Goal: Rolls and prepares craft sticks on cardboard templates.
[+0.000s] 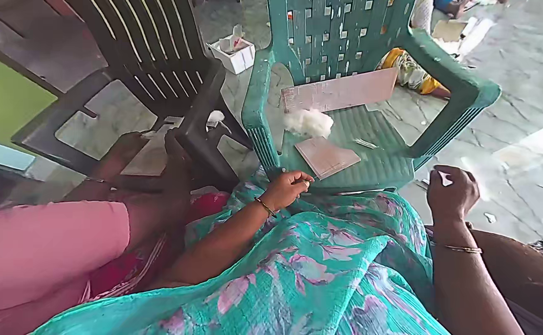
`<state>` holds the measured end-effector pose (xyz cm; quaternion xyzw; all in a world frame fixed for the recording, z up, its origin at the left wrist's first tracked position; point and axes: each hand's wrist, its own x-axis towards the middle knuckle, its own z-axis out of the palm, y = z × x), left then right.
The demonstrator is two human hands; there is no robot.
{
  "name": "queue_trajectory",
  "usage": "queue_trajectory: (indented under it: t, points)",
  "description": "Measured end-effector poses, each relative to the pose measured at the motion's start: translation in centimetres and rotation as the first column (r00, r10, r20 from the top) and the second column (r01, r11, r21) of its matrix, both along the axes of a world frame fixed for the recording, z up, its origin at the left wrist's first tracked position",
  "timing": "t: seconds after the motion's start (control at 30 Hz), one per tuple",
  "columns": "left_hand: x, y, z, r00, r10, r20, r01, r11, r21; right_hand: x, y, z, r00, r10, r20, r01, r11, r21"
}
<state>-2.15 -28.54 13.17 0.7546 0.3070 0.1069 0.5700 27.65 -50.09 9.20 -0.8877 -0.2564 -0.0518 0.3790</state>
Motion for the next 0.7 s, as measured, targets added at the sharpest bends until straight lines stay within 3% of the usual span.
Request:
queue_trajectory:
  t: [0.13, 0.27, 0.33, 0.4, 0.5, 0.7]
  points:
    - [0.7, -0.1, 0.0, 0.999, -0.037, -0.038, 0.04, 0.995, 0.089, -5.0, 2.9, 0.6, 0.926, 0.374, -0.043, -0.373, 0.927, 0.039]
    - [1.1, -0.1, 0.1, 0.968, -0.17, -0.185, 0.209, 0.954, 0.217, -11.1, 6.3, 1.4, 0.687, 0.675, -0.268, -0.637, 0.737, 0.225]
    - [1.1, -0.3, 0.0, 0.937, -0.212, -0.278, 0.278, 0.934, 0.224, -13.0, 7.4, 0.8, 0.56, 0.75, -0.351, -0.647, 0.661, 0.38]
    - [1.0, -0.7, 0.3, 0.894, -0.253, -0.369, 0.347, 0.913, 0.215, -14.0, 7.7, -0.1, 0.495, 0.776, -0.39, -0.589, 0.63, 0.506]
    - [0.8, -1.3, 0.1, 0.89, -0.283, -0.357, 0.373, 0.902, 0.216, -14.7, 7.5, -0.9, 0.494, 0.761, -0.42, -0.49, 0.643, 0.588]
    - [0.7, -2.2, -0.9, 0.948, -0.233, -0.218, 0.284, 0.928, 0.241, -14.3, 6.9, -2.2, 0.499, 0.748, -0.437, -0.432, 0.652, 0.623]
